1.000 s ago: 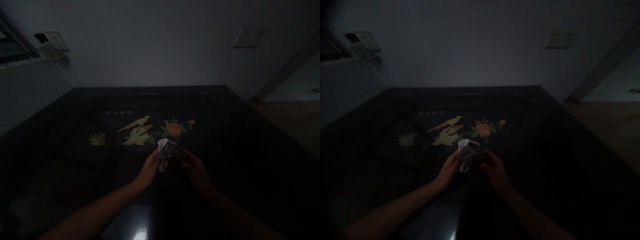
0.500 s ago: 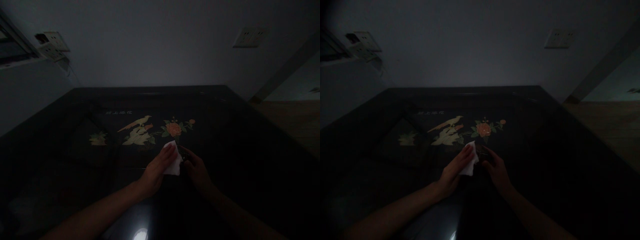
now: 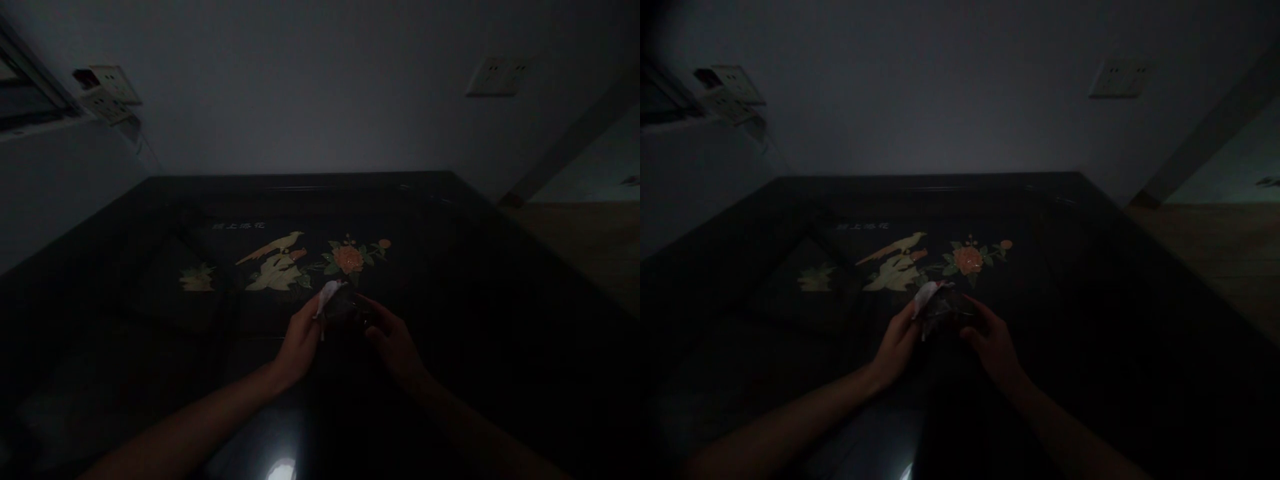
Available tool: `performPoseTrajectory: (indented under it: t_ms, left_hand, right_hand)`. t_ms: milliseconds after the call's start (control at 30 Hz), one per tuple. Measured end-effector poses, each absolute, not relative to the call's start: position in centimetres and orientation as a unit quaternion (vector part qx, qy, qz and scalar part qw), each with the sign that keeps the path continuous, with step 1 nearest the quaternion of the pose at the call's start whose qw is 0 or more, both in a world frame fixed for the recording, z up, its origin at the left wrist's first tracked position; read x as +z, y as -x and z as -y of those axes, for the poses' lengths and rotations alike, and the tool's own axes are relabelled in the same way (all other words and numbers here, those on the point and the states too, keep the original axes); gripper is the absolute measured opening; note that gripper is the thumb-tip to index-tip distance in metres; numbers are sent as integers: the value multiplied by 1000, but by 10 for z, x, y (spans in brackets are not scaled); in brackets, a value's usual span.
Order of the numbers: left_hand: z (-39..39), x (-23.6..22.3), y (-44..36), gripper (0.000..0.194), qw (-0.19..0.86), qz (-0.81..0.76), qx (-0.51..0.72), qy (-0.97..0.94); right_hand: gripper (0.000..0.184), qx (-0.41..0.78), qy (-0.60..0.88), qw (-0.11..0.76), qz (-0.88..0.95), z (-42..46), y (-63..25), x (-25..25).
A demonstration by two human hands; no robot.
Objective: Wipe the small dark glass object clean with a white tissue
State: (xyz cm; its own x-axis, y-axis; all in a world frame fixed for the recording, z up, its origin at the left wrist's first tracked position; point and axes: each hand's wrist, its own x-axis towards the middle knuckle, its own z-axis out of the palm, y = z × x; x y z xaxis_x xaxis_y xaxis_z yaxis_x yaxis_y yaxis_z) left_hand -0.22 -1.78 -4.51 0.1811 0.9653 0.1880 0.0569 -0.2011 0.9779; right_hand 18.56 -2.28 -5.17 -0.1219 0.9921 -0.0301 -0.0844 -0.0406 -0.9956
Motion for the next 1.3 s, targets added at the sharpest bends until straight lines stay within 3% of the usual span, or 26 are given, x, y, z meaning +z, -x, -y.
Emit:
performPoseTrajectory:
  t_ms: [267,467,1033,1300]
  left_hand:
    - [10,-51,-4,33,662,-406,485,-402]
    - [12,-41,-9,41,726,-380,462,-339]
    - [12,-40,-10,54,711,-408,453,-350]
    - [13,-52,-10,52,691,-409,459,-380]
  right_hand:
    - [67,590,427,511,457,24,-182,-53]
    - [55,552,462,525,454,24,-179,-54]
    - [43,399,549,558,476,24,-177,-47]
    - [42,437,567,550,430,16,-178,-49]
